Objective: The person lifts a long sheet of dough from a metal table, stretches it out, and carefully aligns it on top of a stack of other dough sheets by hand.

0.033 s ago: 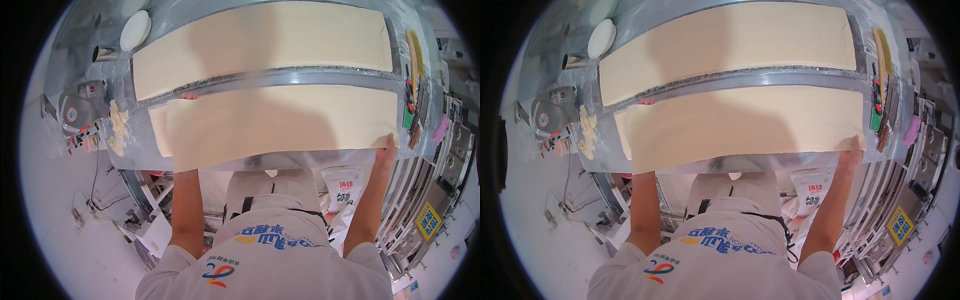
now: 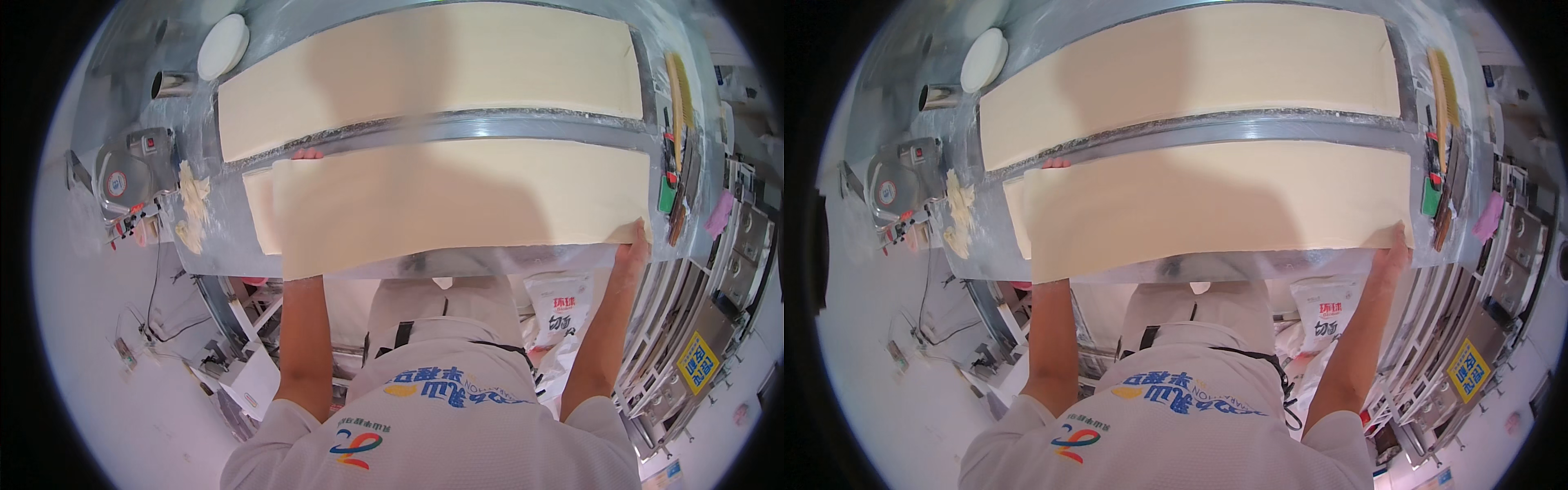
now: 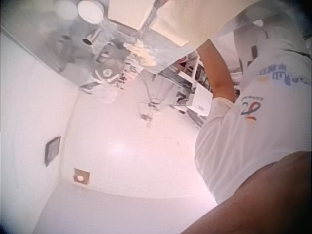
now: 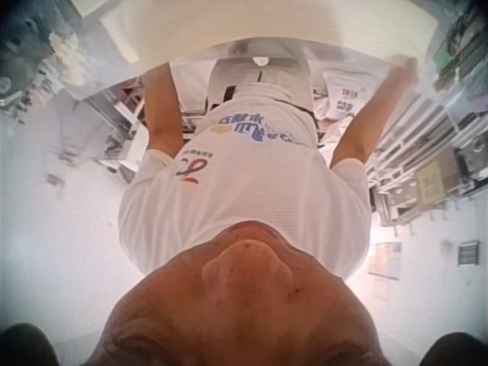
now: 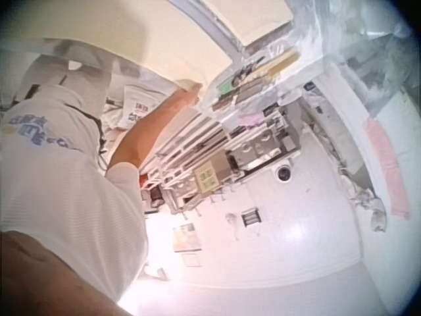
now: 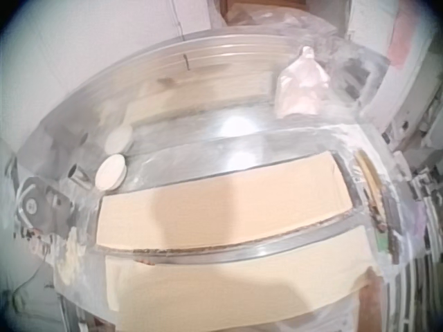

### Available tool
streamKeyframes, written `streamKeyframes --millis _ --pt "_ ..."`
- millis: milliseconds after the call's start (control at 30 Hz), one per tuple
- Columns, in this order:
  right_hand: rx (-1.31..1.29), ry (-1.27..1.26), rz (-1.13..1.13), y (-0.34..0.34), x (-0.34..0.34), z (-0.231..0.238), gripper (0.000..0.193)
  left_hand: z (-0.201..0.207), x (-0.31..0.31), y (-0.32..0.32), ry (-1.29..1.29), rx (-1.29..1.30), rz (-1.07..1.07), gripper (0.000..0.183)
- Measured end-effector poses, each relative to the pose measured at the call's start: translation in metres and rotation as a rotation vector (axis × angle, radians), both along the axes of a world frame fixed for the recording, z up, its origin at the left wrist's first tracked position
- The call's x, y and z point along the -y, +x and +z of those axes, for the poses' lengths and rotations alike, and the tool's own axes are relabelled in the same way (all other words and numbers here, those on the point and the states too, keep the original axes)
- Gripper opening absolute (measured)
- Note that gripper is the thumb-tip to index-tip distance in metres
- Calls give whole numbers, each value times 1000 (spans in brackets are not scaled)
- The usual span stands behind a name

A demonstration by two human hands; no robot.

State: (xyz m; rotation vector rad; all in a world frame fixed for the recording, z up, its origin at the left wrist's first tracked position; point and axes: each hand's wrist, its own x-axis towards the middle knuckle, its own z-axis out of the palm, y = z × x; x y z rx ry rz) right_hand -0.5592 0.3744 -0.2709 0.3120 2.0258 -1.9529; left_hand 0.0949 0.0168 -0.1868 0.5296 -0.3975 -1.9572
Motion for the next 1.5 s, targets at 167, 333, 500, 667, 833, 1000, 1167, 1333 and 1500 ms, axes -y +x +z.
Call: streamKeyframes --millis 167,333,500,667,833,1000,1167,1333,1500 --pt "-632 896 207 4 -3 40 32 -10 -11 34 20 145 121 47" --pt "-626 423 708 140 145 129 24 -29 -29 75 33 354 245 48" --pt "-607 97 1624 384 322 182 24 -44 -40 90 67 389 298 49" --pt "-678 212 2183 534 476 169 54 -49 -37 73 68 366 276 50" --pt "-154 870 2403 609 517 156 70 -52 -41 75 75 340 290 51" --pt "416 520 2527 624 539 134 64 -59 -36 88 59 296 325 52" --pt "566 228 2455 659 545 111 51 -74 -55 126 82 183 421 53" --pt "92 409 2409 681 538 90 47 -16 -70 173 340 -270 652 54" --pt "-134 319 2383 701 526 91 41 -12 -81 191 480 783 572 46"
